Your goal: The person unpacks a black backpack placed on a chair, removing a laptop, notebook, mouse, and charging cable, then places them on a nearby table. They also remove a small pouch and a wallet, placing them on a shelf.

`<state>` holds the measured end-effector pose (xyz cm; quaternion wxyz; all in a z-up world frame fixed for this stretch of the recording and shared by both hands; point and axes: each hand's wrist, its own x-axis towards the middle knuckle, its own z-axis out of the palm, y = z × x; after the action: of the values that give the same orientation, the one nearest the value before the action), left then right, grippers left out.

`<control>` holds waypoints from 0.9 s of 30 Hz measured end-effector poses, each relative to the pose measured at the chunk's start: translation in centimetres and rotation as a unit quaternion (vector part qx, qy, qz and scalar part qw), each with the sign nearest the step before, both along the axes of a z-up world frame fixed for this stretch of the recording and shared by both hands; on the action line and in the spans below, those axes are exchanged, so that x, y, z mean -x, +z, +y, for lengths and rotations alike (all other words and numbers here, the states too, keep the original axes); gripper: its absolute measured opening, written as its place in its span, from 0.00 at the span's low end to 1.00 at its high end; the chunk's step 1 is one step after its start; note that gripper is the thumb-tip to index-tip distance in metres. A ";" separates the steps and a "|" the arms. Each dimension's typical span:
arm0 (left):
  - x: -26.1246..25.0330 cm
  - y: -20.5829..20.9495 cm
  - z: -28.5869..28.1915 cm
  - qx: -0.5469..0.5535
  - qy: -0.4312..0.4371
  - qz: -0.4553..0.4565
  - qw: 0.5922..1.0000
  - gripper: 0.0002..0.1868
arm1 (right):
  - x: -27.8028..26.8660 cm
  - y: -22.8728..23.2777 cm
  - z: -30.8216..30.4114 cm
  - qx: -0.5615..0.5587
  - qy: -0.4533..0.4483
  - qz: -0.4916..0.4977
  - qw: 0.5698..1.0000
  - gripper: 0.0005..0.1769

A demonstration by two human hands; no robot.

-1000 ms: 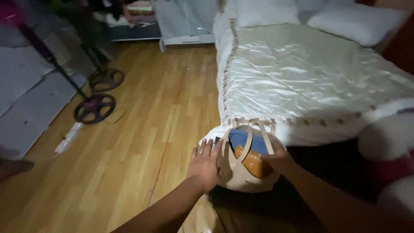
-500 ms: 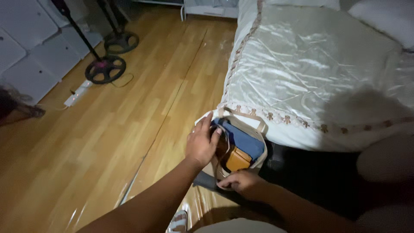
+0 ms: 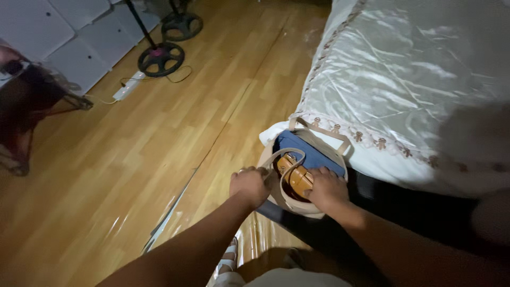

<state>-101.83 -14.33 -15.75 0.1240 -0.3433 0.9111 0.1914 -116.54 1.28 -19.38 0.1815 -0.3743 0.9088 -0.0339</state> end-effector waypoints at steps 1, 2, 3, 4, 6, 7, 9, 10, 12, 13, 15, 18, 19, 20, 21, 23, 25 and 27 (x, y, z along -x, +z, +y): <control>-0.3 0.0 0.0 -0.004 0.009 -0.014 1.000 0.23 | 0.0 0.0 -0.1 -0.013 0.001 0.003 1.000 0.39; -0.5 -0.1 0.0 -0.007 0.017 -0.028 0.999 0.22 | -0.1 0.0 -0.1 -0.022 0.008 0.013 1.000 0.37; -0.8 -0.2 -0.1 -0.018 0.042 -0.025 0.999 0.23 | -0.1 0.0 -0.1 -0.031 0.014 0.023 0.999 0.35; -1.0 -0.3 -0.2 -0.028 0.066 -0.022 0.997 0.24 | -0.1 0.0 0.0 -0.041 0.020 0.033 0.998 0.33; -1.3 -0.6 -0.6 -0.049 0.095 -0.005 0.994 0.25 | 0.0 -0.1 -0.2 -0.034 0.002 0.016 0.999 0.29; -1.5 -0.8 -0.7 -0.060 0.100 0.009 0.993 0.24 | 0.2 -0.1 -0.2 -0.032 -0.007 0.008 0.999 0.27; -1.7 -1.2 -1.0 -0.066 0.095 0.038 0.993 0.23 | 0.6 0.2 -0.3 -0.010 -0.044 -0.026 0.999 0.23; -1.7 -1.3 -1.3 -0.062 0.085 0.054 0.993 0.22 | 0.8 0.5 -0.4 0.001 -0.062 -0.042 0.997 0.22; -1.2 -1.5 -1.5 -0.049 0.085 0.106 0.990 0.19 | 1.8 1.5 -0.4 0.058 -0.079 -0.024 0.995 0.21; -0.8 -1.5 -1.6 -0.042 0.097 0.141 0.984 0.18 | 2.4 2.2 -0.6 0.087 -0.086 -0.013 0.992 0.21; 0.0 -1.2 -1.7 -0.035 0.125 0.207 0.970 0.17 | 3.3 3.6 -0.8 0.125 -0.105 -0.011 0.987 0.21; 1.6 0.2 -1.9 -0.035 0.157 0.305 0.939 0.20 | 4.5 6.5 -1.5 0.193 -0.148 -0.049 0.969 0.23; 2.1 0.8 -2.1 -0.033 0.156 0.340 0.927 0.21 | 4.8 7.4 -1.9 0.218 -0.164 -0.069 0.960 0.23; 2.5 1.4 -2.3 -0.031 0.154 0.374 0.914 0.22 | 5.2 8.4 -2.6 0.206 -0.173 -0.068 0.961 0.24; 2.9 2.1 -2.7 -0.049 0.162 0.375 0.911 0.24 | 5.6 9.3 -3.6 0.193 -0.183 -0.066 0.962 0.24; 3.5 3.4 -3.7 -0.084 0.178 0.377 0.905 0.28 | 5.8 10.7 -5.2 0.214 -0.171 -0.040 0.961 0.24; 4.0 4.6 -5.2 -0.083 0.171 0.394 0.899 0.31 | 6.0 11.8 -6.9 0.280 -0.127 0.006 0.952 0.23; 4.2 5.7 -7.0 -0.081 0.172 0.404 0.895 0.33 | 6.1 12.7 -9.2 0.302 -0.117 -0.008 0.946 0.23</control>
<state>-106.00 -21.37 -10.05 -0.2620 -0.3770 0.7905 0.4054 -122.64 -7.92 -6.65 0.0618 -0.3020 0.8920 -0.3305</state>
